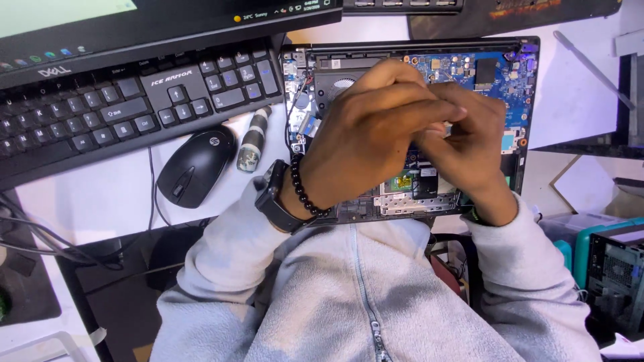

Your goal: The person works on a disassembled laptop on a desk, using a black spudger-like tool to pry and adjust components on the exposed motherboard. They reposition the laptop, manipulate the cooling fan and heatsink area, and use both hands to seat and adjust small internal parts and connectors.

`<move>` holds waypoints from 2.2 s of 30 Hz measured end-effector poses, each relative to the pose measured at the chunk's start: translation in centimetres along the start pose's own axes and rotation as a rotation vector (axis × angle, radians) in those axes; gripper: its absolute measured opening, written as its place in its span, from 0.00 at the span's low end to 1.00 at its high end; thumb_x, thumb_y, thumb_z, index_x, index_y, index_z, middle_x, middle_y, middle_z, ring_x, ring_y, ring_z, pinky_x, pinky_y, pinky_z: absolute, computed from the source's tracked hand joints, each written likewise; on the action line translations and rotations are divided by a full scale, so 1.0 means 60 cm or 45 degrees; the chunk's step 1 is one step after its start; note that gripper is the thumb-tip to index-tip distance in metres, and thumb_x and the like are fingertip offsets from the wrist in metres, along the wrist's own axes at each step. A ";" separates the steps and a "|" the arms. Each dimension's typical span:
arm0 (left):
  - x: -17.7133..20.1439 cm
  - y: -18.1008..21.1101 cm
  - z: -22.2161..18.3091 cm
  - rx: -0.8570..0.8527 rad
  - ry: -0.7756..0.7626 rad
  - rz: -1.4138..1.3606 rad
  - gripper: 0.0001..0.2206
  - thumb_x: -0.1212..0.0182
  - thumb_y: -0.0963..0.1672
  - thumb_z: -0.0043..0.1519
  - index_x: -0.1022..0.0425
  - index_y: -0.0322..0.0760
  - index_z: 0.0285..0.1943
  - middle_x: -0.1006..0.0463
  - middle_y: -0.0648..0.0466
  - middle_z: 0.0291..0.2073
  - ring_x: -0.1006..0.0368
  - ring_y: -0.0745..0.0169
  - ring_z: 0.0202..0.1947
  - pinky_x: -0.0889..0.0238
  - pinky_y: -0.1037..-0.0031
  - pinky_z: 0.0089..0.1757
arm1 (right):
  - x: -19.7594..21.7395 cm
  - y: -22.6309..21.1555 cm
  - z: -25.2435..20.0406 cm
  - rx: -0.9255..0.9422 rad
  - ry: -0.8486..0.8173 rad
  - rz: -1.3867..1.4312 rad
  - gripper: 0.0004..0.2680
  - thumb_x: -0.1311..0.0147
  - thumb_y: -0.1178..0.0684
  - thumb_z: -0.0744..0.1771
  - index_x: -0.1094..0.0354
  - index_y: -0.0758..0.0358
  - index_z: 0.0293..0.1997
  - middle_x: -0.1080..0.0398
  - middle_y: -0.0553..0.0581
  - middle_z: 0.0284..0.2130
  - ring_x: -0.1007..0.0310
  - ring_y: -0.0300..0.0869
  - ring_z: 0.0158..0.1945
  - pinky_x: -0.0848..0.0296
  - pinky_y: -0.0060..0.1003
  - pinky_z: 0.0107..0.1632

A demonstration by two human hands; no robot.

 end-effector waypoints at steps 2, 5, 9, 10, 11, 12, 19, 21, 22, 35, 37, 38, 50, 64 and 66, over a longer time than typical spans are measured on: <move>0.001 -0.007 0.000 0.040 -0.060 0.016 0.20 0.37 0.30 0.64 0.27 0.42 0.60 0.20 0.48 0.46 0.28 0.48 0.54 0.26 0.63 0.50 | 0.010 0.004 -0.004 -0.054 -0.053 0.078 0.02 0.41 0.63 0.67 0.29 0.71 0.39 0.29 0.59 0.31 0.37 0.43 0.30 0.40 0.38 0.36; 0.007 -0.005 0.007 0.052 -0.172 0.051 0.24 0.42 0.28 0.62 0.30 0.41 0.62 0.21 0.48 0.47 0.32 0.47 0.57 0.28 0.63 0.51 | 0.011 0.015 -0.016 -0.100 -0.051 0.122 0.04 0.41 0.65 0.68 0.30 0.66 0.34 0.35 0.54 0.25 0.44 0.38 0.26 0.46 0.36 0.33; 0.011 -0.002 0.011 -0.040 -0.230 -0.007 0.13 0.54 0.47 0.76 0.35 0.37 0.65 0.32 0.45 0.52 0.31 0.47 0.55 0.34 0.58 0.58 | 0.009 0.004 -0.007 0.024 0.017 0.009 0.16 0.54 0.43 0.72 0.30 0.71 0.40 0.33 0.59 0.28 0.42 0.43 0.27 0.43 0.40 0.35; 0.008 -0.009 0.007 -0.039 -0.232 -0.008 0.13 0.54 0.47 0.76 0.35 0.37 0.65 0.32 0.45 0.52 0.31 0.47 0.55 0.34 0.58 0.58 | 0.004 0.005 -0.004 0.022 0.018 0.010 0.16 0.54 0.43 0.72 0.30 0.71 0.40 0.33 0.59 0.28 0.42 0.43 0.27 0.43 0.40 0.35; 0.006 -0.016 0.003 -0.053 -0.214 0.063 0.12 0.48 0.45 0.77 0.35 0.42 0.67 0.30 0.46 0.52 0.30 0.48 0.55 0.31 0.60 0.56 | 0.000 0.006 0.000 0.086 0.051 -0.005 0.19 0.54 0.41 0.71 0.30 0.76 0.41 0.30 0.64 0.32 0.33 0.48 0.33 0.36 0.42 0.38; 0.002 -0.022 -0.003 -0.064 -0.197 0.130 0.13 0.42 0.44 0.78 0.34 0.46 0.70 0.28 0.48 0.52 0.29 0.50 0.54 0.28 0.62 0.53 | -0.004 0.005 0.001 0.146 0.083 -0.020 0.22 0.54 0.40 0.71 0.30 0.80 0.42 0.27 0.68 0.36 0.25 0.53 0.38 0.29 0.44 0.40; 0.025 -0.004 0.018 0.003 -0.102 0.015 0.17 0.44 0.28 0.63 0.31 0.26 0.59 0.23 0.39 0.45 0.30 0.43 0.56 0.25 0.64 0.51 | -0.003 0.002 0.004 -0.056 -0.013 0.198 0.11 0.35 0.62 0.69 0.38 0.68 0.34 0.30 0.59 0.33 0.37 0.42 0.32 0.38 0.37 0.38; 0.031 -0.001 0.021 -0.028 -0.186 -0.070 0.16 0.58 0.31 0.66 0.33 0.31 0.59 0.24 0.37 0.52 0.34 0.41 0.63 0.33 0.57 0.59 | -0.001 0.011 -0.003 0.003 -0.011 0.155 0.04 0.40 0.68 0.71 0.30 0.72 0.38 0.27 0.60 0.30 0.35 0.42 0.29 0.37 0.36 0.35; 0.027 -0.006 0.018 -0.029 -0.188 -0.072 0.16 0.58 0.31 0.66 0.33 0.31 0.59 0.24 0.37 0.52 0.34 0.41 0.63 0.33 0.57 0.59 | -0.002 0.008 -0.003 0.001 -0.009 0.154 0.04 0.40 0.68 0.71 0.30 0.72 0.38 0.27 0.60 0.30 0.35 0.42 0.29 0.37 0.36 0.35; 0.019 -0.018 0.007 -0.052 -0.171 -0.010 0.13 0.48 0.35 0.72 0.32 0.35 0.64 0.24 0.44 0.52 0.30 0.45 0.60 0.28 0.59 0.58 | -0.003 0.014 -0.006 0.055 0.017 0.003 0.09 0.39 0.58 0.71 0.32 0.69 0.33 0.38 0.56 0.24 0.44 0.42 0.25 0.45 0.38 0.32; 0.014 -0.024 0.002 -0.066 -0.174 -0.021 0.12 0.52 0.40 0.79 0.35 0.39 0.70 0.25 0.46 0.57 0.30 0.45 0.63 0.27 0.55 0.64 | -0.007 0.010 -0.002 0.040 0.067 -0.088 0.15 0.42 0.52 0.72 0.39 0.66 0.28 0.52 0.53 0.18 0.57 0.41 0.24 0.54 0.41 0.31; 0.013 -0.025 0.001 -0.066 -0.117 -0.017 0.11 0.44 0.43 0.75 0.31 0.40 0.66 0.27 0.47 0.52 0.29 0.47 0.58 0.29 0.57 0.60 | -0.012 0.006 0.002 0.091 0.090 -0.080 0.17 0.49 0.44 0.71 0.39 0.69 0.30 0.48 0.55 0.20 0.52 0.42 0.24 0.51 0.41 0.31; 0.004 -0.038 -0.003 -0.031 -0.105 -0.049 0.21 0.51 0.28 0.64 0.31 0.33 0.64 0.20 0.46 0.44 0.31 0.41 0.54 0.28 0.58 0.52 | -0.002 0.006 0.005 -0.042 -0.097 0.146 0.03 0.37 0.63 0.70 0.26 0.68 0.37 0.32 0.55 0.26 0.40 0.41 0.28 0.44 0.36 0.34; 0.002 -0.001 0.010 0.027 0.099 0.114 0.06 0.39 0.41 0.69 0.24 0.30 0.50 0.22 0.46 0.42 0.24 0.47 0.43 0.29 0.62 0.49 | -0.037 0.014 0.004 0.086 0.243 -0.238 0.09 0.47 0.69 0.65 0.45 0.64 0.30 0.50 0.54 0.21 0.56 0.43 0.26 0.53 0.40 0.32; 0.002 -0.002 0.009 0.088 0.130 0.060 0.08 0.37 0.33 0.66 0.24 0.32 0.50 0.22 0.46 0.39 0.25 0.49 0.43 0.29 0.65 0.47 | -0.024 -0.003 0.017 0.090 0.072 -0.009 0.04 0.46 0.68 0.66 0.37 0.71 0.36 0.42 0.58 0.25 0.46 0.46 0.29 0.47 0.40 0.34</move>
Point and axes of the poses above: each hand's wrist, its own z-axis towards the middle knuckle, its own x-axis out of the back of the hand, y = z × x, the point moved 1 cm from there along z, towards the middle knuckle
